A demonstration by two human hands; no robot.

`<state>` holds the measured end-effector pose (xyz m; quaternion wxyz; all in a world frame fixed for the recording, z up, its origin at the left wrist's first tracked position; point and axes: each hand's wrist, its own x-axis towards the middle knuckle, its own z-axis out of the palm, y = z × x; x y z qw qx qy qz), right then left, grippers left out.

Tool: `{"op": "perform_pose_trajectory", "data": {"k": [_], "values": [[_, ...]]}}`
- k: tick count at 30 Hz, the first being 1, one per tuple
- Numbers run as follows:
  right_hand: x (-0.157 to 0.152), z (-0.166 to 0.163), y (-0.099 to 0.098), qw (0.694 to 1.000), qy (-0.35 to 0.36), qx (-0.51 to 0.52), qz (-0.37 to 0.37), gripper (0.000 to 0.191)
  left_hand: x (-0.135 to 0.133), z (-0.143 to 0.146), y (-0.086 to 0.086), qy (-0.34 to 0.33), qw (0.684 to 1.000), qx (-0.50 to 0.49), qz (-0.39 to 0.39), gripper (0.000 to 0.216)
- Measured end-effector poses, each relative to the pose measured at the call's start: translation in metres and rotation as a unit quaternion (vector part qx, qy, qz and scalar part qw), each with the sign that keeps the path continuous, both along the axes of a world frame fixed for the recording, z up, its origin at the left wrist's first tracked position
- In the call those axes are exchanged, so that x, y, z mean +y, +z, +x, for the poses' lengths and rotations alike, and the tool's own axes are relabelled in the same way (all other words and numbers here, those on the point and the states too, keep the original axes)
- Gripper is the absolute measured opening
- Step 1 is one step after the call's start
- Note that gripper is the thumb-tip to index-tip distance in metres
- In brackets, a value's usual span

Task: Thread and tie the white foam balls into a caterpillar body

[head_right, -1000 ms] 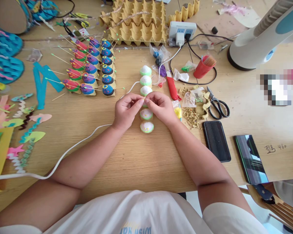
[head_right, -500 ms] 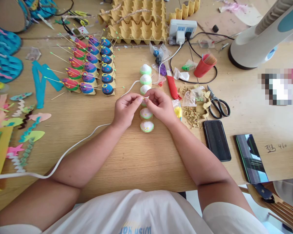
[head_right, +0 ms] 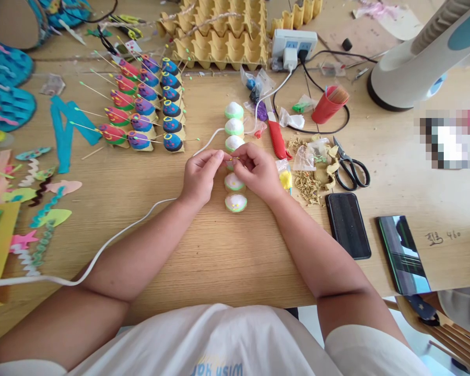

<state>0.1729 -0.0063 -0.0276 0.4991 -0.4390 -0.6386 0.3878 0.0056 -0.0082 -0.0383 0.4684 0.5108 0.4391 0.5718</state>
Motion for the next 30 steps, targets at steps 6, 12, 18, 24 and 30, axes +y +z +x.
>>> {"op": "perform_pose_trajectory", "data": {"k": [6, 12, 18, 24, 30], "values": [[-0.0001, -0.0012, -0.0011, 1.0, -0.005, -0.003, 0.003, 0.021, -0.0003, 0.0001, 0.0027, -0.002, 1.0, 0.003, 0.0, 0.058], [0.0, 0.0012, 0.0003, 1.0, 0.004, 0.013, 0.002, 0.019, -0.001, -0.0003, 0.0065, 0.001, 1.0, 0.002, 0.003, 0.062], [0.003, 0.0036, -0.0025, 0.999, -0.009, 0.043, -0.003, 0.033, -0.0023, -0.0004, 0.0075, -0.005, 1.0, 0.012, -0.006, 0.06], [0.0063, 0.0038, -0.0043, 0.998, -0.01, 0.055, 0.0, 0.05, -0.0017, 0.0001, 0.0025, -0.002, 1.0, 0.011, 0.008, 0.05], [0.0028, 0.0016, 0.0013, 0.997, 0.019, 0.066, -0.025, 0.048, -0.001, 0.0003, 0.0002, -0.025, 1.0, -0.008, 0.015, 0.047]]}}
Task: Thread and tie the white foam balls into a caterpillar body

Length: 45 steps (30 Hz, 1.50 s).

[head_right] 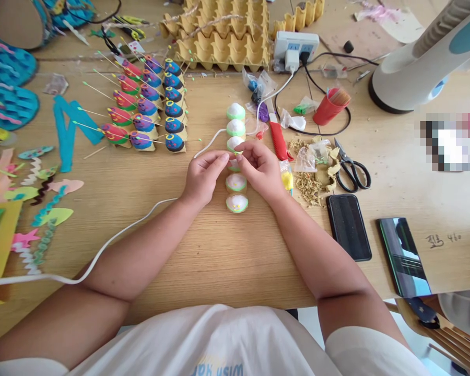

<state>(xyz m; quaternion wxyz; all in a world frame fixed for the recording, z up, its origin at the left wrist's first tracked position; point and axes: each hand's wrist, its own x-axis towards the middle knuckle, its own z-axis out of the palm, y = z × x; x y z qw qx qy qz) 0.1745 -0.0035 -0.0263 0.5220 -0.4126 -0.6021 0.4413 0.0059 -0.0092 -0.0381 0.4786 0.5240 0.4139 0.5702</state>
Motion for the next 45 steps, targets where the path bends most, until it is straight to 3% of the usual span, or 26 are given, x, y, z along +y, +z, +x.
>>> {"op": "perform_pose_trajectory", "data": {"k": [22, 45], "values": [[0.0, -0.002, 0.0, 1.0, 0.019, -0.009, -0.01, 0.054, 0.002, 0.0, -0.003, 0.024, 1.0, 0.003, 0.019, 0.036], [0.001, 0.0, -0.007, 0.999, 0.048, -0.004, -0.003, 0.046, 0.002, 0.001, -0.002, 0.014, 1.0, -0.017, 0.01, 0.044]]}}
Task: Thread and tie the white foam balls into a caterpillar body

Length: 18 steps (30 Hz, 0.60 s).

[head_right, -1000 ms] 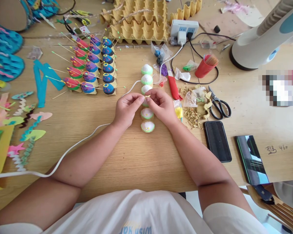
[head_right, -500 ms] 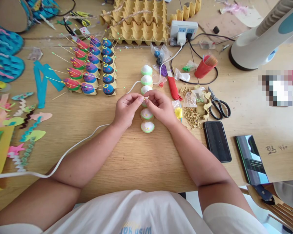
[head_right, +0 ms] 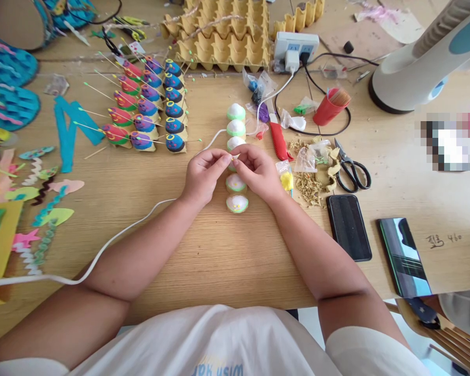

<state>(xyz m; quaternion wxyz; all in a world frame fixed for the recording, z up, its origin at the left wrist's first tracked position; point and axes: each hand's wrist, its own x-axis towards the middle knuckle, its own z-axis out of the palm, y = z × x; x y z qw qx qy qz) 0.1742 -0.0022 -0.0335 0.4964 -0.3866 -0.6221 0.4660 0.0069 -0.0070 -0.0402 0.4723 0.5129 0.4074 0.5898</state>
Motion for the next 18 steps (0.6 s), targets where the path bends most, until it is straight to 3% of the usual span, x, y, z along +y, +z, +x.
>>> {"op": "perform_pose_trajectory", "data": {"k": [6, 13, 18], "values": [[-0.001, 0.0022, 0.0014, 1.0, 0.002, -0.002, -0.001, 0.043, 0.001, 0.0003, 0.0003, 0.011, 1.0, -0.003, 0.003, 0.047], [-0.0008, 0.0005, 0.0073, 0.999, -0.032, 0.008, -0.009, 0.018, 0.0011, 0.0002, -0.003, 0.013, 1.0, -0.023, 0.008, 0.043], [-0.0006, -0.0009, 0.0092, 0.999, -0.041, 0.012, -0.019, 0.02, 0.0012, -0.0008, -0.0048, 0.021, 1.0, -0.006, 0.007, 0.041]]}}
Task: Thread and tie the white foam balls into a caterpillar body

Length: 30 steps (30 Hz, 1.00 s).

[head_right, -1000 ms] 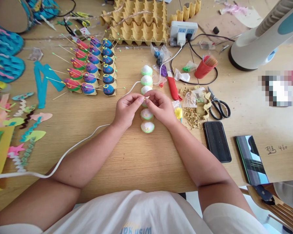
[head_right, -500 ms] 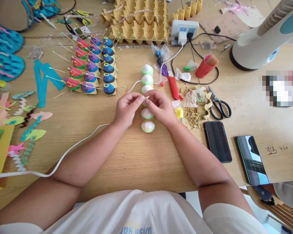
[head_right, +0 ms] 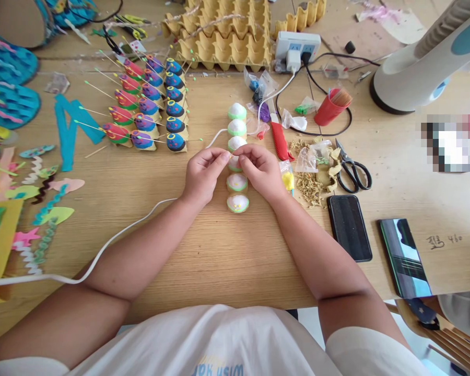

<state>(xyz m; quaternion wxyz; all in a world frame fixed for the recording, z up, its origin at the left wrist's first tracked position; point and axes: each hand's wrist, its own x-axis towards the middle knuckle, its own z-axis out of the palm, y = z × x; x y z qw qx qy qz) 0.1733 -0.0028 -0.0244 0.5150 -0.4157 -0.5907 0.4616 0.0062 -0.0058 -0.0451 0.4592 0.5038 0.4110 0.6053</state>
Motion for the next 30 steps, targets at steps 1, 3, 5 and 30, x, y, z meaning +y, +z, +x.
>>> {"op": "perform_pose_trajectory", "data": {"k": [1, 3, 5, 30], "values": [[0.0, 0.0, 0.0, 1.0, 0.0, 0.004, -0.003, 0.022, 0.0, 0.0, 0.0, 0.0, 1.0, 0.003, 0.0, 0.04], [0.0, 0.0, 0.001, 1.0, 0.003, 0.016, -0.014, 0.028, 0.0, 0.0, 0.001, -0.001, 1.0, 0.004, 0.0, 0.039], [0.0, 0.001, 0.0, 0.999, 0.011, 0.036, -0.03, 0.033, -0.001, 0.0, 0.002, -0.004, 1.0, 0.001, 0.002, 0.038], [0.012, 0.006, -0.009, 0.992, 0.0, 0.109, -0.057, 0.04, -0.001, 0.0, 0.005, -0.003, 1.0, 0.01, -0.02, 0.044]]}}
